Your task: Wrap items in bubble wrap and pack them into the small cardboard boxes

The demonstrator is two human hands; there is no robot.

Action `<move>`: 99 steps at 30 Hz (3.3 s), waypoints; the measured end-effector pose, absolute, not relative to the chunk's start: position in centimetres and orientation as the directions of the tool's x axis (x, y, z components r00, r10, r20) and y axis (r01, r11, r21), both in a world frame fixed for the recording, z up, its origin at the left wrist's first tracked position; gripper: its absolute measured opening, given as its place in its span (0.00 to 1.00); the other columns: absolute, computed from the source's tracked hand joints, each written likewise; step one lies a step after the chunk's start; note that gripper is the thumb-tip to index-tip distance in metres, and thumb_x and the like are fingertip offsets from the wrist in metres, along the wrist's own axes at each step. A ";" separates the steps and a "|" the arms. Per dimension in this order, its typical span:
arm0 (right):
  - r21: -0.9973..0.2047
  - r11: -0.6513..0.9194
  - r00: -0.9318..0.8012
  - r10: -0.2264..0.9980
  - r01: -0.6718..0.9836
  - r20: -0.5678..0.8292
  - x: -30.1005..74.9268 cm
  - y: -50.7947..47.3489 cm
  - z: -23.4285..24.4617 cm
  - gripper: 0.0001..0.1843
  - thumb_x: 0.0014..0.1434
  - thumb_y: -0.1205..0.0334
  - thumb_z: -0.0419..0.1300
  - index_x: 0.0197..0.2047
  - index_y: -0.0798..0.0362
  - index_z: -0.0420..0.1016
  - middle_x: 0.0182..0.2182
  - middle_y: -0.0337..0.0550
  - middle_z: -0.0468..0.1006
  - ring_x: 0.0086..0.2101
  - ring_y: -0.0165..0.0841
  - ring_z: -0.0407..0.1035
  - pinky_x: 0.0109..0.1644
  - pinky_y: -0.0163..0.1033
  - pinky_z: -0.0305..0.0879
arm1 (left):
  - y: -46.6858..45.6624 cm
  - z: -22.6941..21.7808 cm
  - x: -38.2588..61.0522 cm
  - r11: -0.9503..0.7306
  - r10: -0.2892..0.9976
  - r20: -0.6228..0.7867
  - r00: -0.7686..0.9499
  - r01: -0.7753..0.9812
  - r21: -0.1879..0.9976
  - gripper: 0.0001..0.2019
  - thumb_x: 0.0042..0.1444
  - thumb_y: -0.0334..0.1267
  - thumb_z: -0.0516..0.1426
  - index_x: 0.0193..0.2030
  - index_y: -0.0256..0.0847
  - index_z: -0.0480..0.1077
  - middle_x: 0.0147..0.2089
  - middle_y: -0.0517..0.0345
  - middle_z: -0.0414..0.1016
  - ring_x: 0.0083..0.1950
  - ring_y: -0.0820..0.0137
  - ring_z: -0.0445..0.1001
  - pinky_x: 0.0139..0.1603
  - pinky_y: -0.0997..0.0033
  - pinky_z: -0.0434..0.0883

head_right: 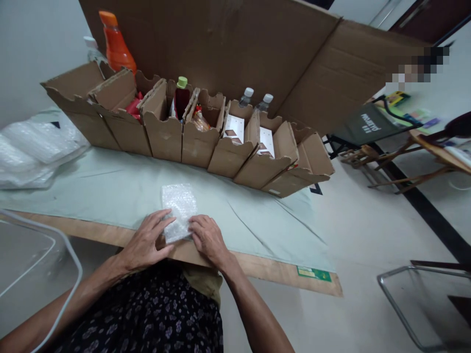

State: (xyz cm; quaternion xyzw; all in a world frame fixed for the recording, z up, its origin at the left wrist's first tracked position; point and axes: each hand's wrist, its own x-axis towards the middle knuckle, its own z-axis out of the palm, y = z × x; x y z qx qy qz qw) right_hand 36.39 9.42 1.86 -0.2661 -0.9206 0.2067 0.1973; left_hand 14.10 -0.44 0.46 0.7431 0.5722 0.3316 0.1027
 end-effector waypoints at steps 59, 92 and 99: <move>-0.289 0.872 -0.821 0.477 0.396 0.315 34.0 9.0 3.0 0.14 0.68 0.68 0.58 0.54 0.51 0.76 0.52 0.50 0.83 0.55 0.46 0.71 0.55 0.54 0.64 | 0.1 0.9 13.6 -0.097 0.919 0.344 -0.194 0.733 0.673 0.16 0.63 0.37 0.58 0.57 0.37 0.72 0.42 0.51 0.78 0.39 0.65 0.77 0.43 0.62 0.76; -0.370 0.747 -0.732 0.647 0.553 0.213 33.9 9.5 3.0 0.25 0.61 0.57 0.68 0.60 0.50 0.72 0.62 0.55 0.74 0.60 0.47 0.65 0.60 0.55 0.64 | 2.6 0.1 12.8 -0.072 0.922 0.317 -0.223 0.705 0.706 0.18 0.64 0.49 0.56 0.55 0.41 0.74 0.41 0.51 0.80 0.40 0.61 0.78 0.43 0.59 0.75; -0.569 0.570 -0.527 0.809 0.593 0.261 33.6 11.0 2.8 0.12 0.66 0.61 0.63 0.53 0.50 0.78 0.48 0.47 0.84 0.47 0.41 0.74 0.55 0.49 0.65 | 2.2 1.1 13.2 0.078 0.886 0.162 -0.434 0.485 0.871 0.26 0.61 0.52 0.59 0.61 0.37 0.70 0.54 0.43 0.77 0.49 0.59 0.77 0.50 0.56 0.76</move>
